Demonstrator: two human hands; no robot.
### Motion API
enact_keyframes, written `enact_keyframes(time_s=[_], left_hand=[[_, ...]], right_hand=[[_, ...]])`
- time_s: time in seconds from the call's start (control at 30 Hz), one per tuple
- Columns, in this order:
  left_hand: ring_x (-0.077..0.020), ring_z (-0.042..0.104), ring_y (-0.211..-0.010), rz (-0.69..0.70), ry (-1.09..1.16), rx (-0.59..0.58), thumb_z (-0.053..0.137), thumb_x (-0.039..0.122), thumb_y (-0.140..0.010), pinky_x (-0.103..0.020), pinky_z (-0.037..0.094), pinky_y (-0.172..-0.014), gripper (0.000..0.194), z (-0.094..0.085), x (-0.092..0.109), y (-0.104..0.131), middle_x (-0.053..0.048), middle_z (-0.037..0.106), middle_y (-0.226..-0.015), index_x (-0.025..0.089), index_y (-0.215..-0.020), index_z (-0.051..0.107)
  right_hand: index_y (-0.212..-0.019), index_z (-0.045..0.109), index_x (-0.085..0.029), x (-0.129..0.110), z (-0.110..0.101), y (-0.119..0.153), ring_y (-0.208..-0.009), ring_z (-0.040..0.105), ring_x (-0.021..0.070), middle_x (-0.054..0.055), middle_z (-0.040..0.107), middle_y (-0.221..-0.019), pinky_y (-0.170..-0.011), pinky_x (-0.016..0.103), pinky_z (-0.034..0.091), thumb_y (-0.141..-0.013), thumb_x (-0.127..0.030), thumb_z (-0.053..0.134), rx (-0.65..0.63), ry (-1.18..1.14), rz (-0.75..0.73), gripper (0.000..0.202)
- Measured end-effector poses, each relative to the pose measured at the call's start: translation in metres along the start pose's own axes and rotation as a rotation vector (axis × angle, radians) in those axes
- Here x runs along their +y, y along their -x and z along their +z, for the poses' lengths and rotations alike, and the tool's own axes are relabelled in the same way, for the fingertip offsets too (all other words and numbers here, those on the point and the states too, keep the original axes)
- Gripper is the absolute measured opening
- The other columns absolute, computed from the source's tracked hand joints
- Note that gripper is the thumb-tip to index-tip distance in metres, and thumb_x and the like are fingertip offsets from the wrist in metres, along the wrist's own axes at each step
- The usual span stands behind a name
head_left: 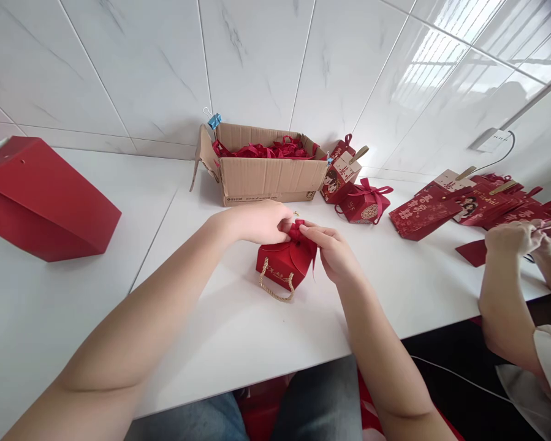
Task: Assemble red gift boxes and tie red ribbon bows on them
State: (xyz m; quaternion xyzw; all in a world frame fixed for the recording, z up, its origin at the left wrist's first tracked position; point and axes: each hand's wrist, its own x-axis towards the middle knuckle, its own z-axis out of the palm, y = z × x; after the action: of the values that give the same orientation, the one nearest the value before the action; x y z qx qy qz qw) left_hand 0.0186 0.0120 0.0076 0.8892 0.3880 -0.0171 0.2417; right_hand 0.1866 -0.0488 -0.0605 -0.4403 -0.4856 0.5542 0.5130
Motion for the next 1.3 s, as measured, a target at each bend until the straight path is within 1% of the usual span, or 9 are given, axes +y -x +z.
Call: enact_keyframes(time_s=[0.17, 0.33, 0.47, 0.57, 0.67, 0.77, 1.03, 1.17, 1.3], left_hand=[[-0.0178, 0.060, -0.070, 0.028, -0.013, 0.019, 0.053, 0.042, -0.079, -0.028, 0.038, -0.053, 0.021, -0.005, 0.002, 0.007, -0.002, 0.068, -0.089, 0.022, -0.079, 0.057], [-0.0161, 0.057, -0.062, 0.055, -0.031, 0.100, 0.050, 0.034, -0.080, -0.029, 0.035, -0.050, 0.017, -0.002, 0.004, 0.005, -0.002, 0.067, -0.077, 0.021, -0.071, 0.057], [-0.0159, 0.054, -0.057, 0.072, -0.014, 0.125, 0.050, 0.028, -0.078, -0.029, 0.034, -0.049, 0.015, -0.001, 0.005, 0.006, -0.001, 0.065, -0.071, 0.021, -0.065, 0.053], [-0.0168, 0.054, -0.058, 0.057, 0.029, 0.119, 0.052, 0.026, -0.074, -0.030, 0.033, -0.049, 0.011, -0.002, 0.005, 0.008, -0.002, 0.064, -0.070, 0.021, -0.064, 0.053], [-0.0173, 0.054, -0.058, 0.032, 0.060, 0.115, 0.054, 0.027, -0.072, -0.030, 0.032, -0.050, 0.008, -0.003, 0.005, 0.009, -0.003, 0.065, -0.072, 0.022, -0.066, 0.055], [-0.0170, 0.054, -0.058, 0.025, 0.070, 0.115, 0.054, 0.027, -0.071, -0.030, 0.033, -0.051, 0.006, -0.004, 0.005, 0.009, -0.002, 0.065, -0.074, 0.022, -0.068, 0.056], [-0.0173, 0.056, -0.062, 0.045, 0.058, 0.073, 0.051, 0.028, -0.073, -0.029, 0.034, -0.051, 0.007, -0.003, 0.005, 0.008, -0.002, 0.065, -0.078, 0.023, -0.072, 0.056], [-0.0177, 0.057, -0.063, 0.045, 0.062, 0.078, 0.052, 0.028, -0.072, -0.028, 0.035, -0.051, 0.008, -0.003, 0.003, 0.006, -0.002, 0.067, -0.079, 0.023, -0.072, 0.058], [-0.0180, 0.057, -0.062, 0.045, 0.058, 0.077, 0.052, 0.029, -0.072, -0.028, 0.035, -0.052, 0.008, -0.002, 0.003, 0.005, -0.002, 0.067, -0.078, 0.023, -0.071, 0.057]], right_hand=[[-0.057, 0.065, -0.019, -0.003, 0.002, 0.002, -0.095, 0.058, 0.0213, 0.004, 0.067, -0.098, -0.087, 0.033, 0.045, -0.077, -0.039, 0.068, -0.023, -0.029, 0.002, 0.029], [-0.057, 0.063, -0.019, -0.003, 0.003, 0.001, -0.095, 0.058, 0.0209, 0.004, 0.067, -0.094, -0.086, 0.033, 0.045, -0.080, -0.041, 0.065, -0.006, 0.039, -0.036, 0.032], [-0.069, 0.067, -0.019, -0.003, 0.006, 0.001, -0.096, 0.060, 0.0221, 0.006, 0.068, -0.100, -0.083, 0.033, 0.046, -0.082, -0.048, 0.061, 0.091, 0.241, -0.158, 0.032], [-0.078, 0.068, -0.019, -0.003, 0.005, 0.001, -0.088, 0.060, 0.0205, 0.006, 0.069, -0.092, -0.077, 0.031, 0.045, -0.084, -0.051, 0.058, 0.146, 0.429, -0.262, 0.034], [-0.070, 0.061, -0.020, -0.002, 0.001, 0.001, -0.073, 0.055, 0.0169, 0.003, 0.062, -0.075, -0.064, 0.030, 0.041, -0.089, -0.054, 0.049, 0.159, 0.554, -0.337, 0.041], [-0.065, 0.054, -0.020, -0.002, -0.003, 0.000, -0.067, 0.050, 0.0152, 0.002, 0.055, -0.070, -0.062, 0.030, 0.039, -0.093, -0.051, 0.043, 0.184, 0.662, -0.440, 0.042], [-0.088, 0.053, -0.024, -0.007, -0.016, 0.001, -0.081, 0.058, 0.0174, 0.002, 0.063, -0.089, -0.078, 0.034, 0.045, -0.087, -0.021, 0.046, 0.093, 0.797, -0.573, 0.007], [-0.098, 0.053, -0.025, -0.007, -0.025, 0.003, -0.085, 0.060, 0.0183, 0.003, 0.063, -0.100, -0.087, 0.039, 0.045, -0.079, -0.015, 0.053, 0.072, 0.871, -0.590, 0.021], [-0.099, 0.052, -0.025, -0.007, -0.027, 0.001, -0.083, 0.060, 0.0172, 0.003, 0.062, -0.104, -0.085, 0.038, 0.047, -0.082, -0.019, 0.053, 0.065, 0.852, -0.550, 0.019]])
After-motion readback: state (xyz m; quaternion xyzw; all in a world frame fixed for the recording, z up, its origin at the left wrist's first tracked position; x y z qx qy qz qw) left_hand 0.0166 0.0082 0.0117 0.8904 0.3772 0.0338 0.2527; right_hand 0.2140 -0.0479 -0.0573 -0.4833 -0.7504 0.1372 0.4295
